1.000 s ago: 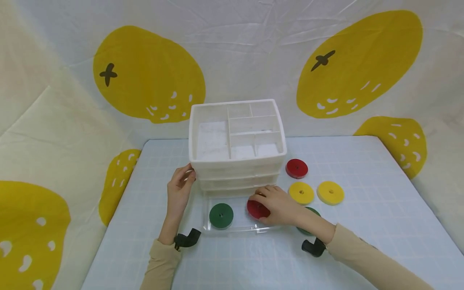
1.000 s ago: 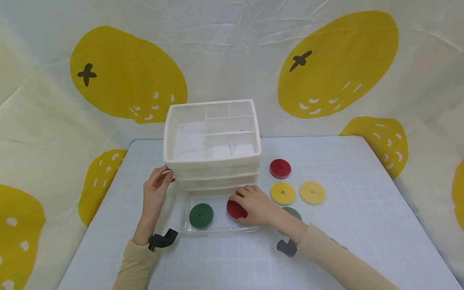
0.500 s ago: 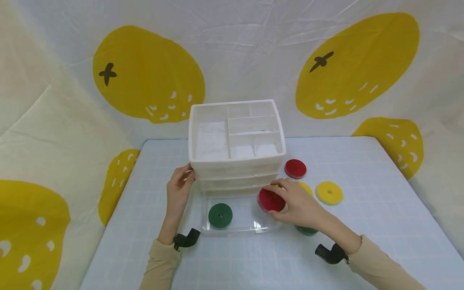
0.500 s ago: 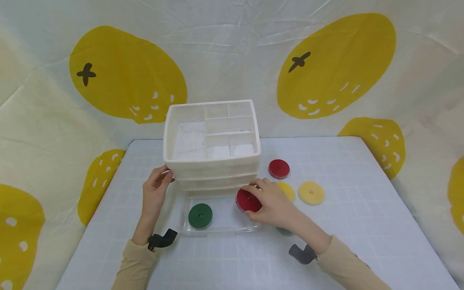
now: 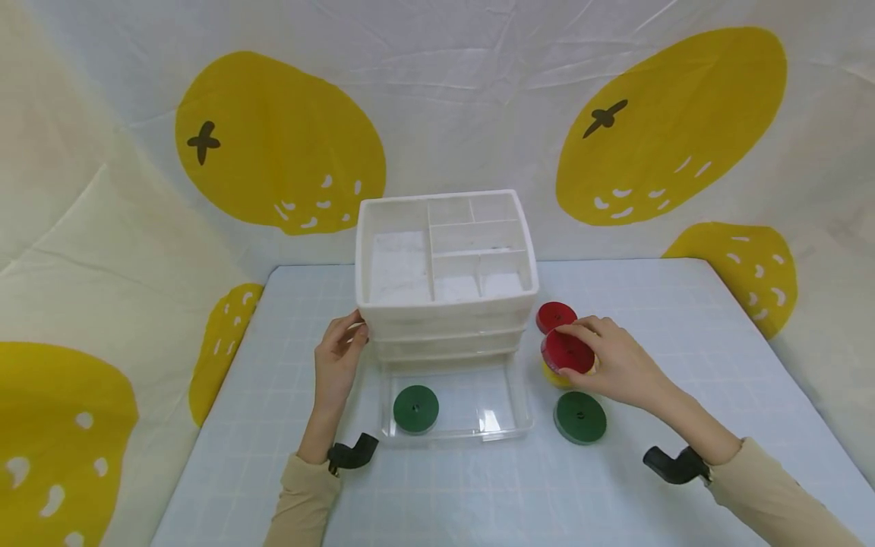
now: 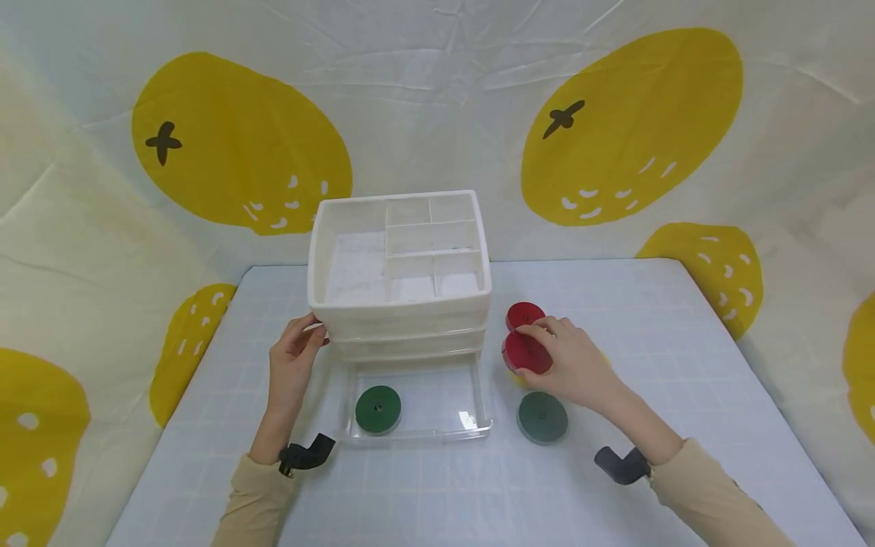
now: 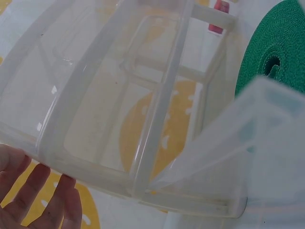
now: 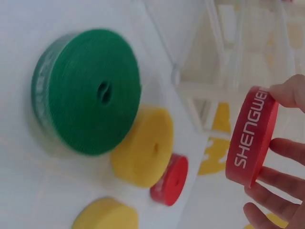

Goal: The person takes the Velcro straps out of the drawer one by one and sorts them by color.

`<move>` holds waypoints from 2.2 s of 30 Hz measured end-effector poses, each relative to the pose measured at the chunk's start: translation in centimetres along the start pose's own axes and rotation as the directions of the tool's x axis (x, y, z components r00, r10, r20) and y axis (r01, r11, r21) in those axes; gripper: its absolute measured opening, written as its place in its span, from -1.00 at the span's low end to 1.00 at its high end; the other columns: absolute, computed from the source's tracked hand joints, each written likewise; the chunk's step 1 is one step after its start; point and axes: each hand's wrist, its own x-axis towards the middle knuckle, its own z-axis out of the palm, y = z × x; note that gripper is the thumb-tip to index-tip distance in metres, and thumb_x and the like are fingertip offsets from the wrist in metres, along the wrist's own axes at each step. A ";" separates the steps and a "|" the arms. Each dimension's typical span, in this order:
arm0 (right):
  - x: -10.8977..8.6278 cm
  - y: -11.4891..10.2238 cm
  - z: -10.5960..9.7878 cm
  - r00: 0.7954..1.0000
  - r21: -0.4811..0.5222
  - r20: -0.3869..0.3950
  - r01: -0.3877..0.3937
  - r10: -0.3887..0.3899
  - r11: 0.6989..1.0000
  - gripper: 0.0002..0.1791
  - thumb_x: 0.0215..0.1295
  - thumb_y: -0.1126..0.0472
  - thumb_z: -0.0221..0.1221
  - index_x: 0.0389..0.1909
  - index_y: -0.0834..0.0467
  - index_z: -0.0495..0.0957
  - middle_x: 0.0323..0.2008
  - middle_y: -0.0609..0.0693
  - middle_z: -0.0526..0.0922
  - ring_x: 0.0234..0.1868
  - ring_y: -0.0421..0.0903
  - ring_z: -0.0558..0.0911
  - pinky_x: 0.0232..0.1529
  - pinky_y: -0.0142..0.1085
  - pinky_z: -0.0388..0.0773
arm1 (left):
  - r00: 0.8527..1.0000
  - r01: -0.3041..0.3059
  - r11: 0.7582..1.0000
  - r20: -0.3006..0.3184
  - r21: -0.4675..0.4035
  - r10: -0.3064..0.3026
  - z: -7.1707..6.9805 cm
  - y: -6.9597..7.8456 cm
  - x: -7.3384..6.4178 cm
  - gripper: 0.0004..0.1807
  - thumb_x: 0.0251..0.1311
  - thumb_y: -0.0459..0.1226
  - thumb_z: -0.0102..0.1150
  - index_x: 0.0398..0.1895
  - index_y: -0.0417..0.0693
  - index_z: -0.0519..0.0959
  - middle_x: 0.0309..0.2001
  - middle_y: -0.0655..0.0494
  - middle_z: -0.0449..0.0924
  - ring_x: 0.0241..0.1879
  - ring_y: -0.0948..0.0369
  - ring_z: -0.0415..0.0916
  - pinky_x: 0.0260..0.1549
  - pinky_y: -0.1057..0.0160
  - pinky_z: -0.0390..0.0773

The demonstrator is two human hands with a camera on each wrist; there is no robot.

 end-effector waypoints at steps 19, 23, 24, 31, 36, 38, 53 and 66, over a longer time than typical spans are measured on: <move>2.0 8.7 2.2 0.968 0.028 -0.010 -0.250 0.251 0.968 -0.29 0.09 -0.01 0.36 0.21 0.22 0.39 0.09 0.33 0.41 0.09 0.31 0.33 -0.10 0.22 0.60 | 1.000 -0.023 1.000 0.000 -0.017 0.023 0.0 0.0 0.0 -0.65 0.23 -0.50 0.13 0.09 -0.41 0.52 -0.15 0.25 0.53 -0.15 0.40 0.57 -0.20 0.52 0.59; 2.5 9.8 2.8 0.952 0.036 0.019 -0.305 0.305 0.952 -0.27 0.12 -0.02 0.33 0.25 0.23 0.34 0.12 0.34 0.36 0.13 0.32 0.28 -0.06 0.23 0.57 | 1.000 -0.030 0.999 -0.001 -0.032 0.030 0.1 0.1 0.1 -0.66 0.22 -0.56 0.09 0.08 -0.47 0.50 -0.15 0.25 0.53 -0.16 0.40 0.57 -0.22 0.54 0.58; 2.6 10.1 2.9 0.949 0.038 0.024 -0.316 0.316 0.948 -0.26 0.13 -0.02 0.33 0.26 0.23 0.33 0.13 0.35 0.35 0.14 0.33 0.28 -0.05 0.23 0.57 | 1.000 -0.031 0.999 -0.001 -0.031 0.031 0.1 0.1 0.1 -0.66 0.22 -0.57 0.09 0.08 -0.49 0.49 -0.15 0.26 0.53 -0.16 0.40 0.56 -0.23 0.55 0.58; 3.1 11.3 3.6 0.933 0.040 0.049 -0.360 0.358 0.932 -0.23 0.13 -0.05 0.32 0.27 0.25 0.30 0.15 0.38 0.31 0.15 0.36 0.25 -0.01 0.25 0.53 | 1.000 -0.013 1.000 0.000 -0.017 0.013 0.1 0.1 0.1 -0.65 0.23 -0.53 0.10 0.09 -0.51 0.48 -0.15 0.32 0.54 -0.16 0.42 0.56 -0.22 0.55 0.58; 3.6 12.1 4.2 0.928 0.037 0.063 -0.371 0.368 0.928 -0.23 0.15 -0.07 0.31 0.27 0.25 0.30 0.15 0.39 0.30 0.14 0.36 0.25 0.01 0.24 0.53 | 1.000 -0.010 1.000 -0.001 -0.016 0.010 0.1 0.1 0.1 -0.65 0.23 -0.50 0.12 0.09 -0.47 0.50 -0.15 0.32 0.53 -0.16 0.42 0.55 -0.22 0.54 0.58; 3.7 12.4 4.4 0.926 0.036 0.069 -0.374 0.371 0.927 -0.24 0.15 -0.06 0.31 0.27 0.25 0.30 0.15 0.39 0.31 0.13 0.36 0.26 0.01 0.24 0.53 | 1.000 -0.017 1.000 -0.001 -0.013 0.017 0.1 0.0 0.1 -0.65 0.24 -0.49 0.13 0.09 -0.46 0.50 -0.15 0.32 0.53 -0.16 0.43 0.55 -0.22 0.54 0.58; 3.9 12.4 4.4 0.918 0.041 0.114 -0.387 0.381 0.921 -0.24 0.19 -0.05 0.28 0.30 0.24 0.26 0.18 0.38 0.31 0.16 0.36 0.25 0.02 0.24 0.53 | 1.000 -0.025 1.000 0.001 -0.020 0.025 0.1 -0.1 0.2 -0.65 0.23 -0.48 0.14 0.09 -0.43 0.51 -0.15 0.36 0.54 -0.15 0.42 0.57 -0.21 0.53 0.59; 2.9 9.2 2.4 0.924 0.138 0.087 -0.381 0.372 0.914 -0.39 0.28 0.07 0.22 0.26 0.25 0.33 0.12 0.33 0.43 0.13 0.30 0.37 0.04 0.20 0.54 | 1.000 -0.002 1.000 -0.009 -0.005 0.002 0.1 0.0 0.1 -0.65 0.24 -0.45 0.15 0.09 -0.42 0.51 -0.15 0.34 0.54 -0.15 0.43 0.57 -0.21 0.54 0.59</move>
